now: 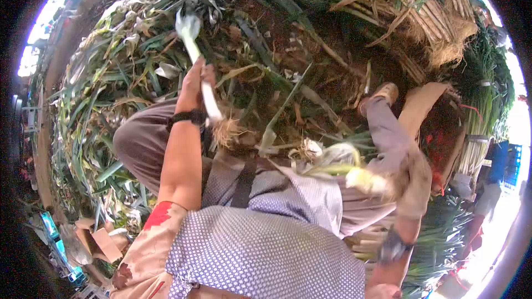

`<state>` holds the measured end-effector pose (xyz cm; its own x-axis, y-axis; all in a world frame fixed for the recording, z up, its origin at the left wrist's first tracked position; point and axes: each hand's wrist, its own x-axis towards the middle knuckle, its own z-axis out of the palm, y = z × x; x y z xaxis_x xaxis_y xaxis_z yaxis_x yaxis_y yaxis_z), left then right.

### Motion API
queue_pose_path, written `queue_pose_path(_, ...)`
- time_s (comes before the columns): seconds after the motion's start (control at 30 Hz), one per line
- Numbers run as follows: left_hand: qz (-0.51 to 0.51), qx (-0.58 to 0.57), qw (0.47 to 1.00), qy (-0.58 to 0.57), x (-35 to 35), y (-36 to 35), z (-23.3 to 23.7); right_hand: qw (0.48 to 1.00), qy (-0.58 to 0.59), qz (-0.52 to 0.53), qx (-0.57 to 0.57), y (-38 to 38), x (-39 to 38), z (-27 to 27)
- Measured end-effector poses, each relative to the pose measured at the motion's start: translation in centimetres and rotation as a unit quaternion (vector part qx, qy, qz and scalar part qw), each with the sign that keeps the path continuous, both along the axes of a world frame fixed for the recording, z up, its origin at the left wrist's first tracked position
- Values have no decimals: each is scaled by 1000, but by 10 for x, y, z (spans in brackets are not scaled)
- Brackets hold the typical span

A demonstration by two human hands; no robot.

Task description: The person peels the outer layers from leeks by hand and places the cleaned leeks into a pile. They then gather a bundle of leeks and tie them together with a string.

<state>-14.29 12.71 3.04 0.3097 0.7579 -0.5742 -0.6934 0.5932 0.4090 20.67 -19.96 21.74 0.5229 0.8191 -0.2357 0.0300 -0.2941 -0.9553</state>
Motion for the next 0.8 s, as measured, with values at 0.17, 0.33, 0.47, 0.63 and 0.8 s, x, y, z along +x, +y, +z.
queue_pose_path(0.17,-4,97,970,-225,46,-47,56,919,-270,198,-209,42,-26,-39)
queue_pose_path(0.33,-54,188,959,-203,19,-83,85,859,-224,389,-247,71,-57,-78)
queue_pose_path(0.47,-8,229,973,28,26,-105,136,805,-305,446,-245,63,-48,-171)
queue_pose_path(0.63,72,321,944,-3,-30,-127,159,860,-173,419,-233,70,-69,-127)
queue_pose_path(0.8,320,292,882,185,-134,-204,223,794,-251,468,-296,79,-85,-134)
